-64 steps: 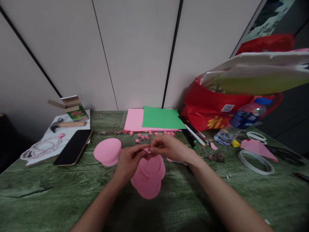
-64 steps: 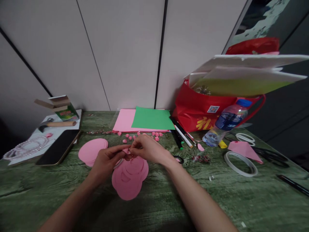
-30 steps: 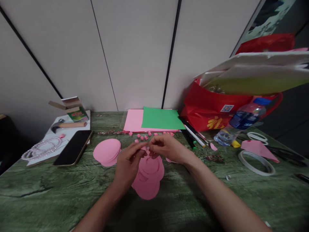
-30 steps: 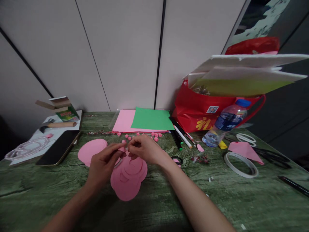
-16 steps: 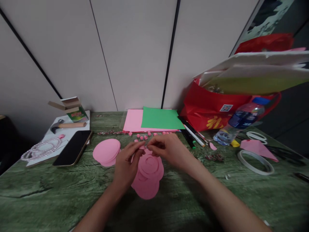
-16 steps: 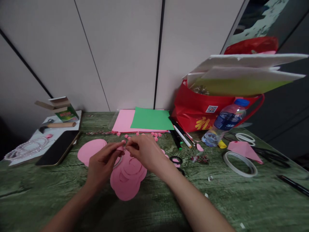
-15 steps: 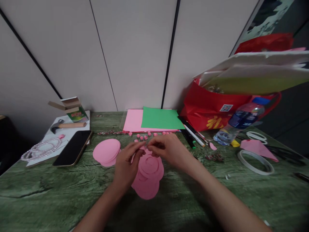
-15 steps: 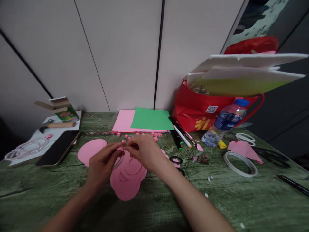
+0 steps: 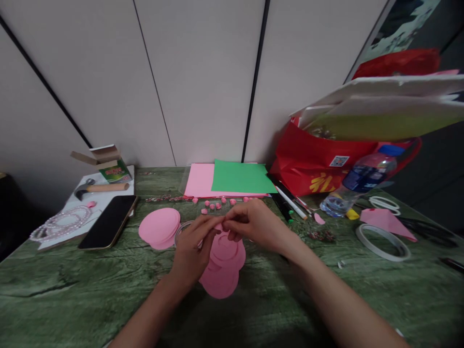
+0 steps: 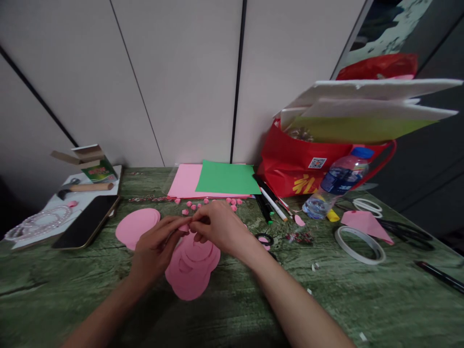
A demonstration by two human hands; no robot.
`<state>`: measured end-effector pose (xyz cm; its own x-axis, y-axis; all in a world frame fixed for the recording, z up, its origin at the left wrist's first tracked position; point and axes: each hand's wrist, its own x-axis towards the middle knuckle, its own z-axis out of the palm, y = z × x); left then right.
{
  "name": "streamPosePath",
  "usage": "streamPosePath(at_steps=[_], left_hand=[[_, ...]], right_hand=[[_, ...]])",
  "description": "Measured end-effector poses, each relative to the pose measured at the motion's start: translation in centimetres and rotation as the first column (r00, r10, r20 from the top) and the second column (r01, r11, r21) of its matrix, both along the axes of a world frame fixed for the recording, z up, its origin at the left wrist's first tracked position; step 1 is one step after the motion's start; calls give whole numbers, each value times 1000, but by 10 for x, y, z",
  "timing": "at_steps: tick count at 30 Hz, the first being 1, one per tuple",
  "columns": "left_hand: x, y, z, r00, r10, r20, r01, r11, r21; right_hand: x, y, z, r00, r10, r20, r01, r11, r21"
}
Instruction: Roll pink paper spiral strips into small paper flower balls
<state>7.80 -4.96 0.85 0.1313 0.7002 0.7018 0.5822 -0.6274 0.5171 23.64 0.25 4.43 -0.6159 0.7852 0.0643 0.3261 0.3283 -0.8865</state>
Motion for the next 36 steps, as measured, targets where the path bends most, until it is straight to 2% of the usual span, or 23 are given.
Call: streamPosePath(at_steps=[10,18,26,36], left_hand=[[-1,1,-4,999,-34,-13,34,999,11],[-1,0,0,1000,-25,-12,25,1000,1],[0,1,-5,999,-40,12,39,999,35],[0,0,-2,999,-48,-1,48,999,22]], right_hand=[[1,2,-4,999,37,-29,-38,999,-38],[2,3,-2,996,51,-80,-62,987,-149],[1,1,-2,999,34,-34,-36,997,-69],[4,3,-1,994,74,-86,-89,978,-191]])
